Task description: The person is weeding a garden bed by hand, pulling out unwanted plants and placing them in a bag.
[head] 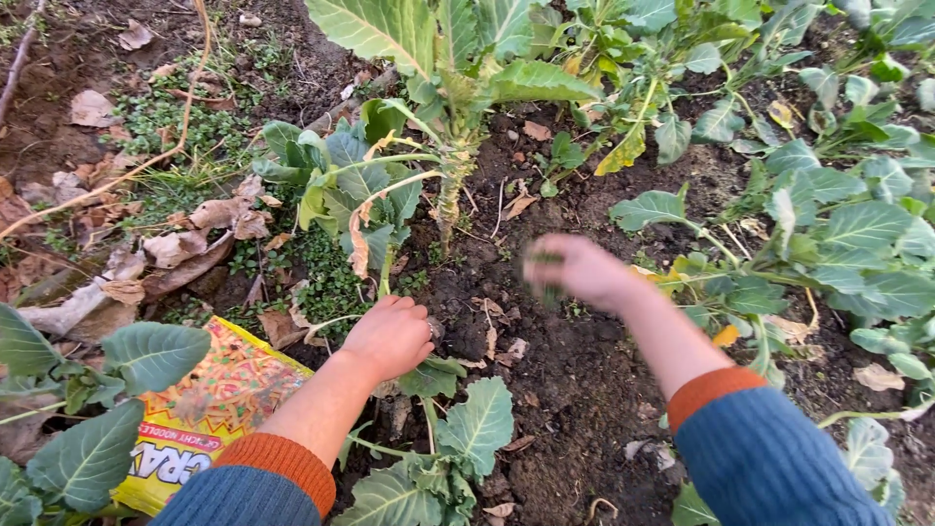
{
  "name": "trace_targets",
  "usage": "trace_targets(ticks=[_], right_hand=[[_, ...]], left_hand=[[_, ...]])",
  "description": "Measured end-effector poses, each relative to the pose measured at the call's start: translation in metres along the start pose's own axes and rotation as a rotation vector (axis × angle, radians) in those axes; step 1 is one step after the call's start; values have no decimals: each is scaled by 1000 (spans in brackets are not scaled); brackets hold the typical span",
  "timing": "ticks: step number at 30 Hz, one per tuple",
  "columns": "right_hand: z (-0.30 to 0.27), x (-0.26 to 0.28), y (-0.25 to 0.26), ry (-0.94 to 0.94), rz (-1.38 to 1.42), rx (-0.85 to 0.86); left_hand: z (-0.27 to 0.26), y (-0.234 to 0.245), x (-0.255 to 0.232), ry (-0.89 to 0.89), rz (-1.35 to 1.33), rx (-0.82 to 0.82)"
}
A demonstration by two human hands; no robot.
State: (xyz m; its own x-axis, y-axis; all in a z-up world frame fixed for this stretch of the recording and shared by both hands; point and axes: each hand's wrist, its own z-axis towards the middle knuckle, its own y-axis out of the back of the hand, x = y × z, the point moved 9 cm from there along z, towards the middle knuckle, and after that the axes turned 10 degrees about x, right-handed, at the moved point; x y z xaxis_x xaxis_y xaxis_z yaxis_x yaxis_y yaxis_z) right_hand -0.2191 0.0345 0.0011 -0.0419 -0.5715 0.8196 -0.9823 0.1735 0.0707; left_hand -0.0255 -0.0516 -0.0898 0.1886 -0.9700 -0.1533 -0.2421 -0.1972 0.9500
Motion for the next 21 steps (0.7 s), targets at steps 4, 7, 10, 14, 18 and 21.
trace_targets(ticks=[4,7,10,14,18,21], right_hand=[[0,-128,-13,-101,-921,-70],[-29,-153,-14,-132,-1032,-94],[-57,-142,30,-229,-1092,-253],[-75,-168,109,-429,-1222,-423],[-77,-169,103,-461,-1167,-323],[-63,-180,114,-421,-1085,-396]], left_hand=[[3,4,-1,50,-24,153],[9,6,-5,70,-36,206],[11,9,-7,89,-39,250],[16,4,-6,103,-56,273],[16,4,-7,101,-50,272],[17,4,-6,115,-55,270]])
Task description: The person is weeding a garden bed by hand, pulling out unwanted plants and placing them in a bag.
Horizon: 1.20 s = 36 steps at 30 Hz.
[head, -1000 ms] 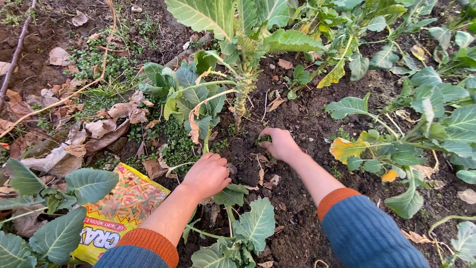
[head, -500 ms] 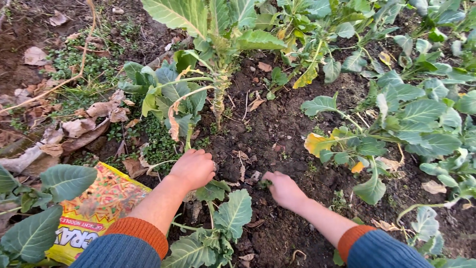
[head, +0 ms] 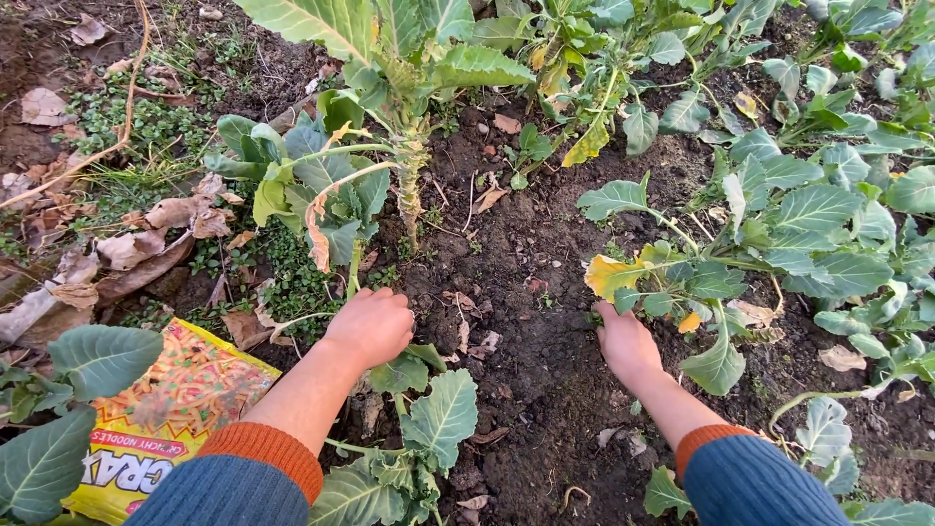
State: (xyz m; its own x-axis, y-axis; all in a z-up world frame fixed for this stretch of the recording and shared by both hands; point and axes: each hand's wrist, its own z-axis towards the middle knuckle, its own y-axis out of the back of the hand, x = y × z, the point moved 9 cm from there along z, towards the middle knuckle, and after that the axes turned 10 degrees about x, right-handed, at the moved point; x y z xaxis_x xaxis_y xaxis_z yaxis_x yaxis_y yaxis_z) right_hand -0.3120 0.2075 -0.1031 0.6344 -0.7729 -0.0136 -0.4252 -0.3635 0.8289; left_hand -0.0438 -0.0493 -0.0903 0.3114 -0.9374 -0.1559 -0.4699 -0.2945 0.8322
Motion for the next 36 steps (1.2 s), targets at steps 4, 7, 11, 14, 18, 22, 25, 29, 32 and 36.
trace_targets(ticks=[4,7,11,14,18,22,25,29,32,36], right_hand=[[23,-16,-10,-18,32,-63],[27,-28,-18,2,16,-78],[-20,-22,-17,43,85,18],[-54,-28,7,-18,173,-11],[40,-169,-48,-162,506,-165],[11,-129,-1,-353,719,-217],[-27,-88,27,-413,910,-239],[-7,-99,14,-349,961,-297],[8,-123,7,-310,1006,-350],[10,-148,-7,-300,1078,-401]], left_hand=[[-4,-1,-1,-1,23,-23],[-5,3,-1,0,11,-30],[3,7,-1,5,-34,-44],[3,37,-10,2,-128,-73],[18,88,-66,-112,-268,-309],[-20,181,-187,-546,-175,-788],[-65,207,-279,-918,14,-1018],[-5,163,-375,-992,123,-1172],[19,204,-361,-492,435,-901],[43,213,-330,-274,768,-671]])
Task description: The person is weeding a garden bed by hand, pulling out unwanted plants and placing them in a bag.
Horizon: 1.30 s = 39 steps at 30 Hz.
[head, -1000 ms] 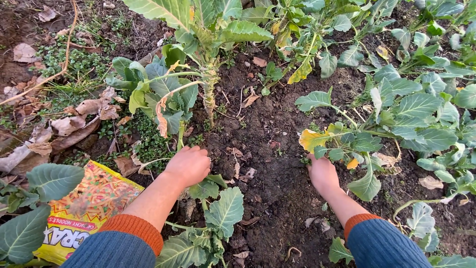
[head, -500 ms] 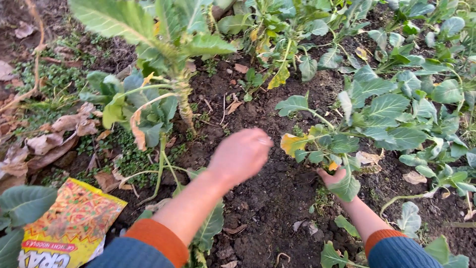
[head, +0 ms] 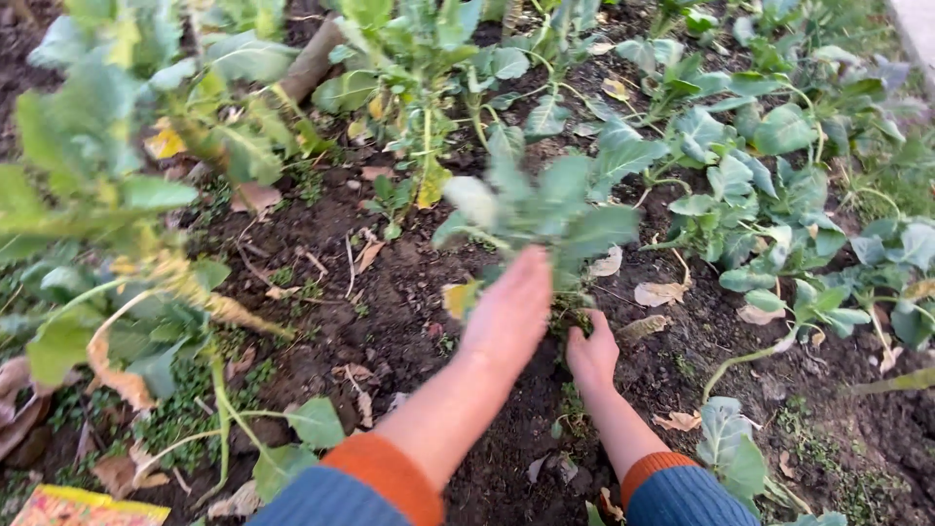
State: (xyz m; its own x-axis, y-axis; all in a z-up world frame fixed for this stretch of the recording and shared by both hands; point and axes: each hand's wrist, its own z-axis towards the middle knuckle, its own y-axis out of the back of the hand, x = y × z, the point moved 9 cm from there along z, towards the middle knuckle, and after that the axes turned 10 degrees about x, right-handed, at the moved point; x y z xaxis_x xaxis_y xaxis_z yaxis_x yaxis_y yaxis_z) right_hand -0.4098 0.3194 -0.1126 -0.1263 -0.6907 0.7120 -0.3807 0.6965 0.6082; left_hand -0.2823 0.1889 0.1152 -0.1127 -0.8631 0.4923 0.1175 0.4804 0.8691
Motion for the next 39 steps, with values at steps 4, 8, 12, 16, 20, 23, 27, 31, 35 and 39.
trace_targets(ticks=[4,8,12,16,20,23,27,31,35,39], right_hand=[[-3,11,16,-13,27,-118],[37,32,-11,216,-166,-47],[63,48,-12,128,-300,43],[83,46,-21,87,-475,115],[102,32,-28,97,-541,138],[105,31,-34,123,-498,212],[98,40,-32,186,-591,227],[109,34,-36,169,-615,270],[106,31,-30,74,-573,239],[96,43,-31,89,-583,228]], left_hand=[[-15,-38,18,-101,-17,389],[-26,-45,2,-108,-182,481],[-23,-62,-1,-60,-267,541],[-12,-73,6,-18,-369,539],[-13,-84,11,18,-430,501],[-17,-89,16,26,-433,508],[-19,-95,18,28,-452,477],[-21,-91,20,24,-469,473],[-23,-94,18,21,-498,471],[-24,-95,19,23,-495,476]])
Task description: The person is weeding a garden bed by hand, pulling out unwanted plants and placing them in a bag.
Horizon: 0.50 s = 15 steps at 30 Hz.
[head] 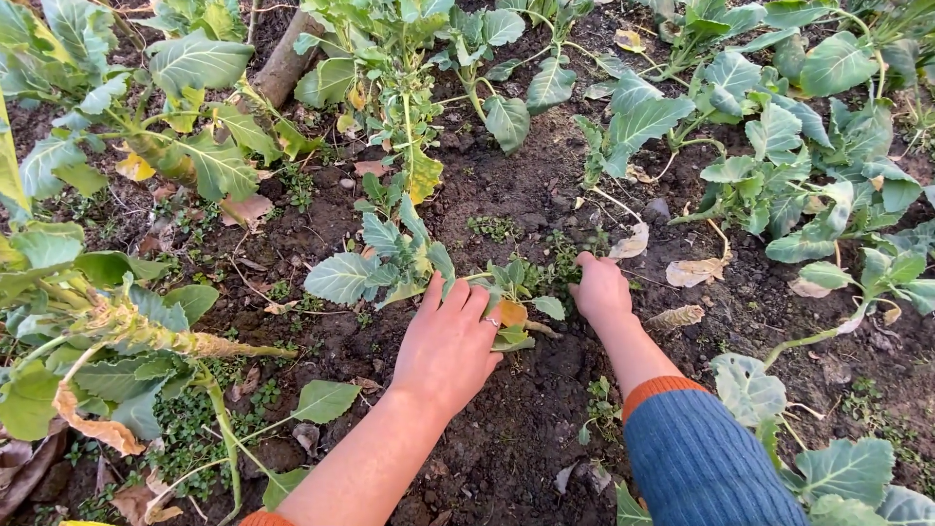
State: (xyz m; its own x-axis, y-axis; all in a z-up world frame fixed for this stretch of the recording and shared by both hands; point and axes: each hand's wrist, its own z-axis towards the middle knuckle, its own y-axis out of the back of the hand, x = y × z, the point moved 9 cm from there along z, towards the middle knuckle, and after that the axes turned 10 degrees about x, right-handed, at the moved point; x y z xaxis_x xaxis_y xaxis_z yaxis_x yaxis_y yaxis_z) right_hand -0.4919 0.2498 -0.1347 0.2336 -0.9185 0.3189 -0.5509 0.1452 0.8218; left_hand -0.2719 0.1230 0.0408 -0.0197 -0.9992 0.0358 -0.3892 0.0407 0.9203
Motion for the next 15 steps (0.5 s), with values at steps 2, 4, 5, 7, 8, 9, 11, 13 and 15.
trace_targets(ticks=[2,4,5,7,8,9,11,13,15], right_hand=[[-2,3,3,22,-27,-23],[13,-9,-7,30,-58,-27],[20,-14,-11,37,-89,-29],[14,-12,-6,48,-69,4],[11,-10,-4,62,-46,36],[2,-9,3,61,-45,33],[-15,-9,12,24,43,89],[0,-19,10,37,89,111],[2,-19,16,51,133,133]], left_hand=[[0,2,0,-5,-7,5],[0,1,1,0,-2,9],[0,1,2,5,1,14],[0,-1,3,5,-4,23],[1,-2,4,6,-7,31],[-1,0,3,5,-6,29],[-4,2,4,6,-11,45],[-5,1,4,1,-8,44],[-5,-1,4,-3,-7,43]])
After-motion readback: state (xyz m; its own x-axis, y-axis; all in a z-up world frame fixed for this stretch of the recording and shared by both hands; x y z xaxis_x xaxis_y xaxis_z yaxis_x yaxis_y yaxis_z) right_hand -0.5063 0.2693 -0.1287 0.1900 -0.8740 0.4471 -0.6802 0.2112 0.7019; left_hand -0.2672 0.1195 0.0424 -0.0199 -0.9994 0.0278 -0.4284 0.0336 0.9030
